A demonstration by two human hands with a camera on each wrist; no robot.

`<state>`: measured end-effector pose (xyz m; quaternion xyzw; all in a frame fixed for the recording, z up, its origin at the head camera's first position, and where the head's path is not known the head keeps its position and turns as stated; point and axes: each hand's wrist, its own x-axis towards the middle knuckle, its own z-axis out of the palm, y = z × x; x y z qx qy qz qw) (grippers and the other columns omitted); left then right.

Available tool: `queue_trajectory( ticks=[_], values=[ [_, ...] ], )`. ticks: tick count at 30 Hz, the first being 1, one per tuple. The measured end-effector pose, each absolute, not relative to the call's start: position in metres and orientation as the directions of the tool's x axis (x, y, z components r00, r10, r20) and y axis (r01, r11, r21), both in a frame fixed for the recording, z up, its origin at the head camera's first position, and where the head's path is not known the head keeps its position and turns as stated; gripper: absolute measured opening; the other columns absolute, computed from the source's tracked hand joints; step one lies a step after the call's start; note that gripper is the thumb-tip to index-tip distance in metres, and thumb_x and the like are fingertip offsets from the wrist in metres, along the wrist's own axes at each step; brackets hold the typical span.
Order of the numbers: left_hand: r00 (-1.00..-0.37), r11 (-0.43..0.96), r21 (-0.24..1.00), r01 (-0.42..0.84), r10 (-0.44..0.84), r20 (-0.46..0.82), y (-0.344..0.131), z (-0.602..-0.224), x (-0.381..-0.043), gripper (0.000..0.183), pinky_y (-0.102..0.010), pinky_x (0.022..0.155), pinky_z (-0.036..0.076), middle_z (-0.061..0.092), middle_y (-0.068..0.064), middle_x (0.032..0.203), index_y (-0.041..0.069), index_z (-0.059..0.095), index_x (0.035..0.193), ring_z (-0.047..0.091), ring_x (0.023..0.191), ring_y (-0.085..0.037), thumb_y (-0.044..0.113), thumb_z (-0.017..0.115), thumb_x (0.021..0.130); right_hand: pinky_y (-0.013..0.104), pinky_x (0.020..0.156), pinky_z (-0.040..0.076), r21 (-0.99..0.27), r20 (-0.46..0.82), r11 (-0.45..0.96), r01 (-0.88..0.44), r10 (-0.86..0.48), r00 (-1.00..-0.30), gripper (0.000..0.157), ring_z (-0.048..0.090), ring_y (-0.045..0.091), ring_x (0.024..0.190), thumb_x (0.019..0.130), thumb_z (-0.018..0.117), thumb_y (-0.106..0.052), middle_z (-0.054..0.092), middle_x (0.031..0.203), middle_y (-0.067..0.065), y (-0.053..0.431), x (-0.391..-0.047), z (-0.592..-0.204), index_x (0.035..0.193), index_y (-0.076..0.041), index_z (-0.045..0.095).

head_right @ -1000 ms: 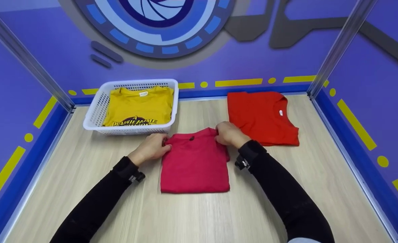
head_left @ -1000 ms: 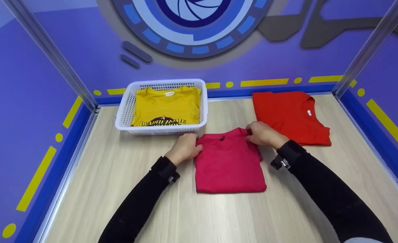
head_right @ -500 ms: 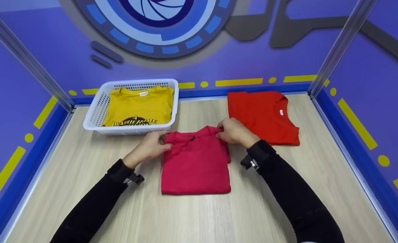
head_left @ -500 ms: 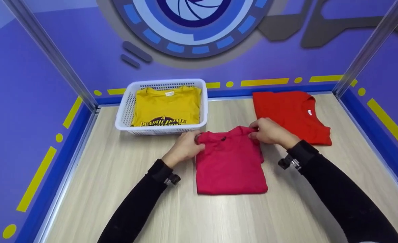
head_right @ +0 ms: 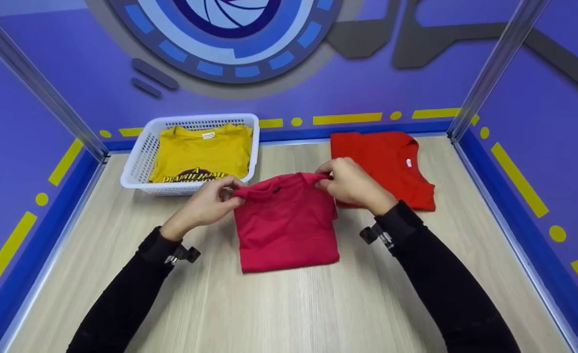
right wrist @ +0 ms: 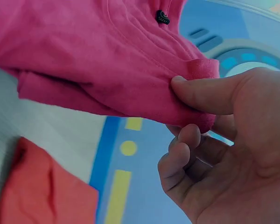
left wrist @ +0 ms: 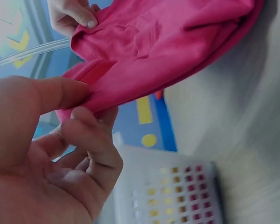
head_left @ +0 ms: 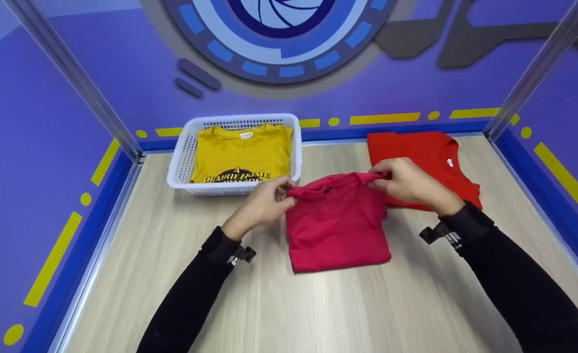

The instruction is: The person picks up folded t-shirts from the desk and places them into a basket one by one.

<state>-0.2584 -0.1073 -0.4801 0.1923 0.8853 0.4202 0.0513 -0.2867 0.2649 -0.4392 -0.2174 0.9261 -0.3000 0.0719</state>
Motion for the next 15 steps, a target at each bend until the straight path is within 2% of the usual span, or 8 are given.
queue_trajectory(
  ticks=[3, 5, 9, 15],
  values=[
    [-0.922, 0.575, 0.751, 0.326, 0.37, 0.117, -0.113, -0.468, -0.257, 0.017, -0.031, 0.077, 0.051, 0.076, -0.002, 0.108, 0.017, 0.074, 0.118, 0.062, 0.082, -0.016, 0.017, 0.072, 0.101, 0.026, 0.079, 0.056, -0.582, 0.047, 0.715, -0.387, -0.445, -0.894, 0.018, 0.066, 0.023, 0.091, 0.105, 0.074, -0.012, 0.078, 0.109, 0.009, 0.263, -0.281, -0.427, 0.12, -0.009, 0.083],
    [-0.922, 0.586, 0.732, 0.348, 0.356, 0.153, -0.117, -0.458, -0.256, 0.022, -0.03, 0.072, 0.051, 0.077, -0.002, 0.107, 0.016, 0.076, 0.122, 0.061, 0.077, -0.016, 0.016, 0.072, 0.101, 0.025, 0.079, 0.055, -0.578, 0.074, 0.71, -0.402, -0.444, -0.893, 0.018, 0.066, 0.022, 0.09, 0.104, 0.075, -0.012, 0.078, 0.107, 0.007, 0.261, -0.277, -0.419, 0.12, -0.01, 0.083],
    [-0.913, 0.607, 0.687, 0.399, 0.336, 0.233, -0.125, -0.438, -0.252, 0.029, -0.029, 0.071, 0.052, 0.078, -0.003, 0.11, 0.015, 0.08, 0.129, 0.062, 0.077, -0.016, 0.015, 0.071, 0.101, 0.021, 0.075, 0.056, -0.58, 0.108, 0.701, -0.415, -0.439, -0.892, 0.021, 0.069, 0.022, 0.086, 0.104, 0.075, -0.01, 0.077, 0.105, 0.007, 0.256, -0.269, -0.4, 0.124, -0.008, 0.083],
    [-0.908, 0.623, 0.662, 0.418, 0.273, 0.317, -0.14, -0.416, -0.248, 0.025, -0.029, 0.067, 0.05, 0.077, -0.002, 0.108, 0.013, 0.082, 0.12, 0.059, 0.073, -0.017, 0.01, 0.071, 0.098, 0.022, 0.069, 0.052, -0.569, 0.163, 0.693, -0.443, -0.433, -0.887, 0.018, 0.067, 0.022, 0.083, 0.103, 0.075, -0.009, 0.078, 0.104, 0.006, 0.244, -0.262, -0.381, 0.119, -0.011, 0.083]
  ],
)
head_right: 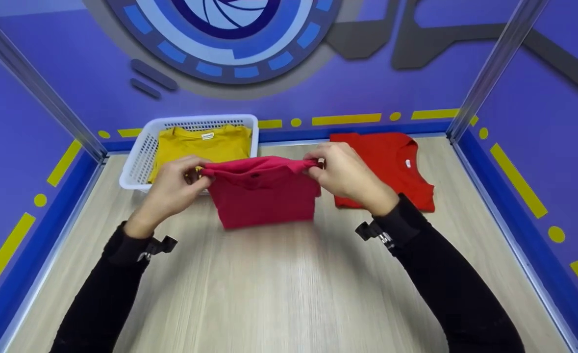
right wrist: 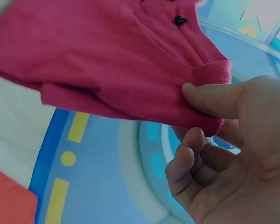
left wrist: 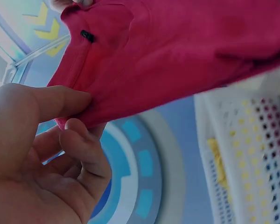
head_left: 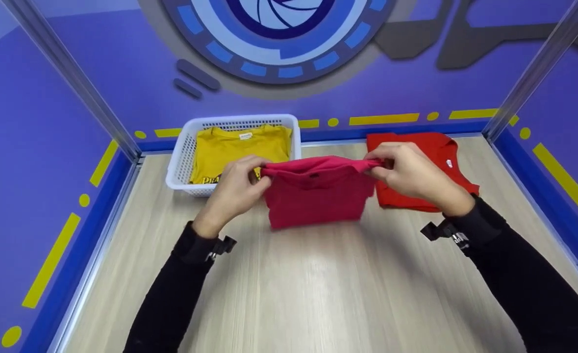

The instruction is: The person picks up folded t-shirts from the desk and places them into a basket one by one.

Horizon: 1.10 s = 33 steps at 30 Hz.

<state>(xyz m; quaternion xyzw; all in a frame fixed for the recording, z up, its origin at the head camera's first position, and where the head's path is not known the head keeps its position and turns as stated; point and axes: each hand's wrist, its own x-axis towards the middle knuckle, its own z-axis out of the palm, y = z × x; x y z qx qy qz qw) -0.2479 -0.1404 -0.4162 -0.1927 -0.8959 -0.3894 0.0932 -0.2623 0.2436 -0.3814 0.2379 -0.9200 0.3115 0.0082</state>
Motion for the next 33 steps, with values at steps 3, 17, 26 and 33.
queue_trajectory(
  ticks=[3, 17, 26, 33],
  values=[
    [-0.909, 0.616, 0.67, 0.414, 0.237, 0.343, -0.153, -0.409, -0.245, 0.024, -0.028, 0.064, 0.049, 0.077, -0.003, 0.106, 0.012, 0.081, 0.119, 0.059, 0.069, -0.018, 0.01, 0.072, 0.098, 0.023, 0.068, 0.051, -0.547, 0.213, 0.68, -0.489, -0.451, -0.867, 0.017, 0.065, 0.019, 0.08, 0.103, 0.075, -0.01, 0.08, 0.099, 0.004, 0.234, -0.262, -0.379, 0.118, -0.013, 0.083],
    [-0.942, 0.596, 0.742, 0.305, 0.074, 0.327, -0.222, -0.397, -0.257, 0.022, -0.023, 0.063, 0.044, 0.066, -0.008, 0.087, 0.009, 0.081, 0.115, 0.057, 0.074, -0.022, 0.011, 0.072, 0.095, 0.025, 0.064, 0.051, -0.576, 0.271, 0.574, -0.581, -0.536, -0.799, 0.014, 0.065, 0.019, 0.073, 0.104, 0.077, -0.018, 0.081, 0.096, 0.006, 0.157, -0.299, -0.378, 0.112, -0.012, 0.086],
    [-0.96, 0.622, 0.751, 0.223, 0.006, 0.28, -0.274, -0.391, -0.276, 0.023, -0.022, 0.058, 0.038, 0.06, -0.005, 0.084, 0.01, 0.081, 0.119, 0.052, 0.07, -0.018, 0.015, 0.072, 0.099, 0.027, 0.063, 0.046, -0.587, 0.264, 0.55, -0.594, -0.563, -0.783, 0.016, 0.058, 0.018, 0.07, 0.107, 0.07, -0.016, 0.074, 0.095, 0.008, 0.101, -0.329, -0.379, 0.114, -0.009, 0.083],
    [-0.966, 0.661, 0.728, 0.182, -0.017, 0.257, -0.299, -0.373, -0.293, 0.032, -0.022, 0.059, 0.042, 0.071, -0.005, 0.098, 0.007, 0.08, 0.128, 0.055, 0.068, -0.008, 0.023, 0.075, 0.101, 0.03, 0.068, 0.047, -0.58, 0.257, 0.554, -0.597, -0.571, -0.78, 0.02, 0.059, 0.019, 0.074, 0.108, 0.068, -0.016, 0.076, 0.102, 0.01, 0.076, -0.354, -0.367, 0.12, -0.008, 0.083]
  ],
)
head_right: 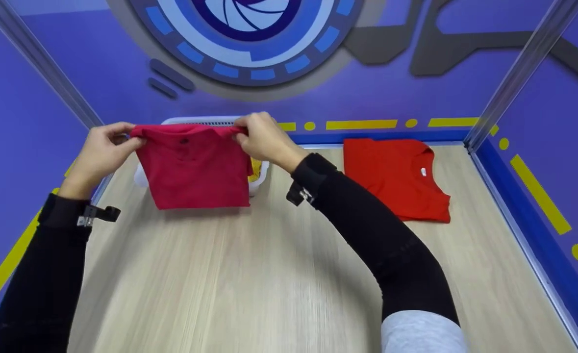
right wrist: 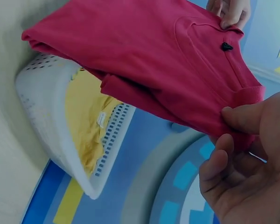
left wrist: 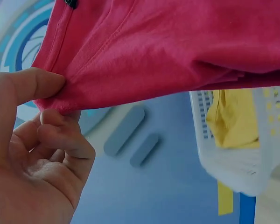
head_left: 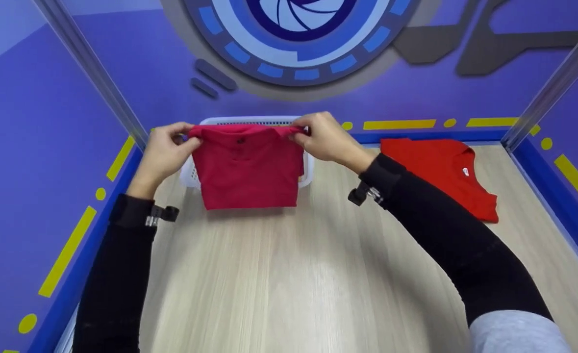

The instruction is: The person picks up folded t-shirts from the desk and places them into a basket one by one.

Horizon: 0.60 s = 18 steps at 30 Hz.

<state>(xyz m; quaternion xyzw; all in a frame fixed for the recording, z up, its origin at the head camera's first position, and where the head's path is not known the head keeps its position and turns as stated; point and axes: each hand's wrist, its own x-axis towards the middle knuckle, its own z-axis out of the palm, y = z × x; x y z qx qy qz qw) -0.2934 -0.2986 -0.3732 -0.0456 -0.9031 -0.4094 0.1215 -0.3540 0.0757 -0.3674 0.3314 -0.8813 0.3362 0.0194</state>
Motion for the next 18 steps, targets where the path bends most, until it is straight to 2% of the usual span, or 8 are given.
queue_trajectory(
  ticks=[2, 6, 10, 14, 18],
  values=[
    [-0.967, 0.673, 0.72, 0.169, -0.026, 0.252, -0.302, -0.368, -0.301, 0.033, -0.021, 0.06, 0.043, 0.073, -0.006, 0.104, 0.007, 0.08, 0.128, 0.056, 0.069, -0.007, 0.025, 0.077, 0.101, 0.029, 0.069, 0.048, -0.592, 0.249, 0.56, -0.579, -0.556, -0.793, 0.02, 0.06, 0.019, 0.075, 0.108, 0.068, -0.016, 0.078, 0.102, 0.009, 0.071, -0.362, -0.364, 0.119, -0.008, 0.083],
    [-0.976, 0.697, 0.708, 0.114, -0.054, 0.211, -0.305, -0.362, -0.318, 0.035, -0.022, 0.061, 0.043, 0.073, -0.003, 0.103, 0.008, 0.081, 0.129, 0.056, 0.072, -0.009, 0.029, 0.079, 0.1, 0.028, 0.071, 0.047, -0.607, 0.231, 0.578, -0.546, -0.529, -0.817, 0.02, 0.059, 0.019, 0.08, 0.108, 0.066, -0.014, 0.078, 0.104, 0.011, 0.064, -0.378, -0.365, 0.117, -0.007, 0.082],
    [-0.988, 0.695, 0.718, 0.051, -0.07, 0.139, -0.305, -0.361, -0.335, 0.035, -0.022, 0.064, 0.048, 0.074, -0.003, 0.107, 0.009, 0.08, 0.13, 0.059, 0.08, -0.01, 0.03, 0.078, 0.102, 0.027, 0.075, 0.048, -0.624, 0.209, 0.594, -0.508, -0.5, -0.841, 0.024, 0.061, 0.02, 0.087, 0.109, 0.063, -0.013, 0.078, 0.112, 0.013, 0.058, -0.393, -0.373, 0.123, -0.005, 0.081],
    [-0.99, 0.691, 0.723, 0.008, -0.096, 0.103, -0.303, -0.362, -0.35, 0.037, -0.025, 0.077, 0.051, 0.076, -0.011, 0.123, 0.008, 0.078, 0.133, 0.064, 0.096, -0.016, 0.028, 0.075, 0.103, 0.028, 0.078, 0.052, -0.647, 0.194, 0.598, -0.472, -0.47, -0.861, 0.027, 0.065, 0.021, 0.092, 0.111, 0.061, -0.014, 0.08, 0.12, 0.013, 0.053, -0.404, -0.38, 0.129, -0.006, 0.08],
    [-0.988, 0.702, 0.711, -0.03, -0.13, 0.087, -0.3, -0.37, -0.365, 0.039, -0.034, 0.097, 0.052, 0.074, -0.018, 0.136, 0.004, 0.075, 0.137, 0.066, 0.12, -0.026, 0.025, 0.073, 0.104, 0.03, 0.082, 0.054, -0.643, 0.203, 0.611, -0.461, -0.444, -0.873, 0.028, 0.067, 0.022, 0.097, 0.11, 0.061, -0.011, 0.081, 0.123, 0.014, 0.045, -0.416, -0.387, 0.129, -0.005, 0.08]
  ],
)
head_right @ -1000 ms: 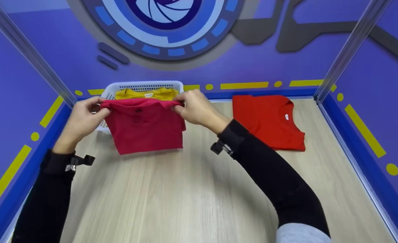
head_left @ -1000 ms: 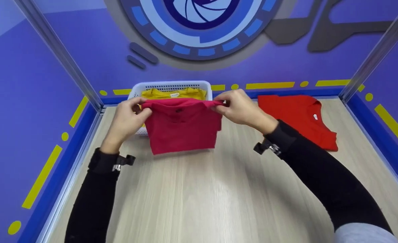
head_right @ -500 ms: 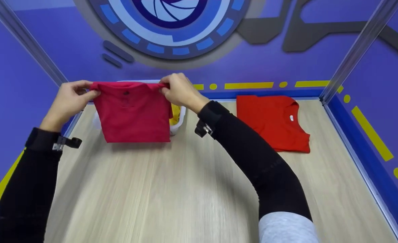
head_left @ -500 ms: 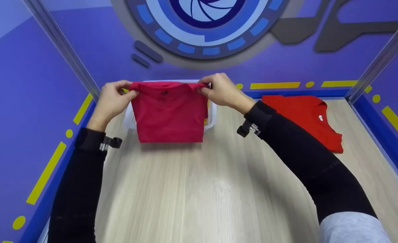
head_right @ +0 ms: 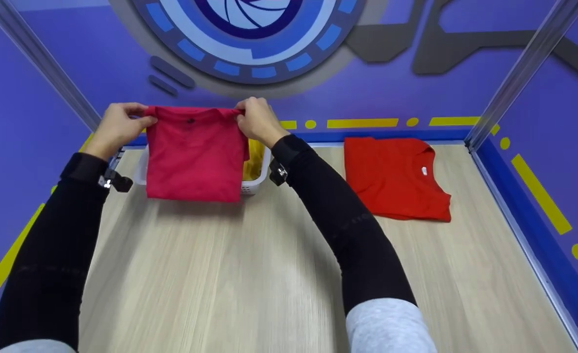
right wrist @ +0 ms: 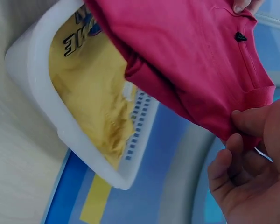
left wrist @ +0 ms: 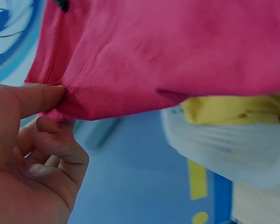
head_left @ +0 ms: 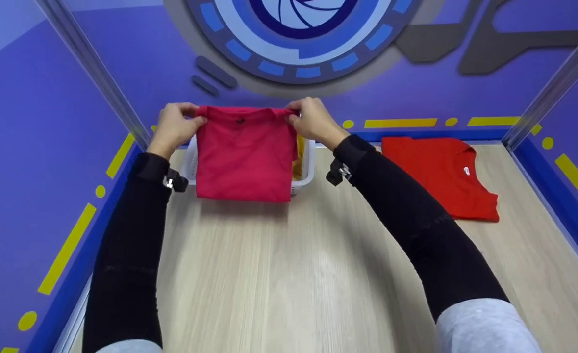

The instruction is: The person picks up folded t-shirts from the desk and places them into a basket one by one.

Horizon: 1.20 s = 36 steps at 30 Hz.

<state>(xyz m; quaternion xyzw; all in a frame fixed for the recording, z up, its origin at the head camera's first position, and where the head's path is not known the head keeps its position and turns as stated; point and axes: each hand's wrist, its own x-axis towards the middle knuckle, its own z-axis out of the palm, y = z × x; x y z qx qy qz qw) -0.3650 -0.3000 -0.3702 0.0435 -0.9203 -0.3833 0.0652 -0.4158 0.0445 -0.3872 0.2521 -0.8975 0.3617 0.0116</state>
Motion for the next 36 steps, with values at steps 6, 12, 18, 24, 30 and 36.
queue_trajectory(
  ticks=[6, 12, 18, 24, 30, 36],
  values=[
    [-0.982, 0.737, 0.673, -0.066, -0.166, 0.086, -0.297, -0.388, -0.384, 0.039, -0.045, 0.113, 0.052, 0.074, -0.022, 0.138, 0.001, 0.074, 0.138, 0.065, 0.13, -0.034, 0.02, 0.07, 0.104, 0.035, 0.091, 0.055, -0.601, 0.21, 0.664, -0.445, -0.407, -0.889, 0.028, 0.07, 0.024, 0.104, 0.107, 0.063, -0.01, 0.082, 0.124, 0.016, 0.033, -0.433, -0.406, 0.127, -0.005, 0.082],
    [-0.982, 0.762, 0.642, -0.085, -0.172, 0.074, -0.293, -0.402, -0.39, 0.037, -0.049, 0.119, 0.049, 0.074, -0.023, 0.138, 0.001, 0.074, 0.137, 0.064, 0.135, -0.037, 0.018, 0.067, 0.104, 0.036, 0.091, 0.057, -0.597, 0.178, 0.686, -0.415, -0.391, -0.903, 0.027, 0.072, 0.026, 0.105, 0.108, 0.063, -0.011, 0.082, 0.123, 0.015, 0.03, -0.439, -0.426, 0.126, -0.007, 0.083],
    [-0.982, 0.778, 0.622, -0.09, -0.175, 0.077, -0.291, -0.41, -0.395, 0.038, -0.051, 0.122, 0.046, 0.074, -0.023, 0.139, 0.001, 0.074, 0.136, 0.064, 0.138, -0.039, 0.018, 0.069, 0.103, 0.04, 0.101, 0.059, -0.597, 0.192, 0.675, -0.434, -0.405, -0.894, 0.028, 0.074, 0.029, 0.117, 0.108, 0.063, -0.011, 0.081, 0.129, 0.016, 0.029, -0.442, -0.438, 0.128, -0.007, 0.083],
    [-0.985, 0.783, 0.615, -0.093, -0.164, 0.059, -0.291, -0.419, -0.398, 0.034, -0.052, 0.115, 0.051, 0.073, -0.025, 0.135, 0.0, 0.074, 0.133, 0.065, 0.131, -0.04, 0.016, 0.066, 0.104, 0.036, 0.089, 0.056, -0.61, 0.173, 0.674, -0.417, -0.401, -0.9, 0.026, 0.07, 0.026, 0.103, 0.109, 0.063, -0.011, 0.082, 0.124, 0.016, 0.029, -0.444, -0.448, 0.126, -0.008, 0.083],
    [-0.984, 0.779, 0.617, -0.111, -0.173, 0.041, -0.293, -0.426, -0.402, 0.035, -0.051, 0.115, 0.051, 0.072, -0.025, 0.137, 0.001, 0.074, 0.135, 0.064, 0.13, -0.038, 0.015, 0.065, 0.105, 0.038, 0.099, 0.057, -0.621, 0.162, 0.675, -0.399, -0.387, -0.908, 0.029, 0.071, 0.026, 0.113, 0.109, 0.064, -0.012, 0.08, 0.131, 0.016, 0.027, -0.445, -0.455, 0.132, -0.009, 0.081],
    [-0.983, 0.767, 0.631, -0.117, -0.178, 0.034, -0.291, -0.429, -0.406, 0.038, -0.05, 0.117, 0.05, 0.071, -0.025, 0.141, 0.001, 0.072, 0.139, 0.064, 0.133, -0.037, 0.014, 0.065, 0.105, 0.04, 0.111, 0.056, -0.605, 0.155, 0.704, -0.374, -0.356, -0.921, 0.032, 0.071, 0.028, 0.124, 0.109, 0.064, -0.015, 0.078, 0.138, 0.014, 0.027, -0.448, -0.462, 0.138, -0.011, 0.079]
  ],
)
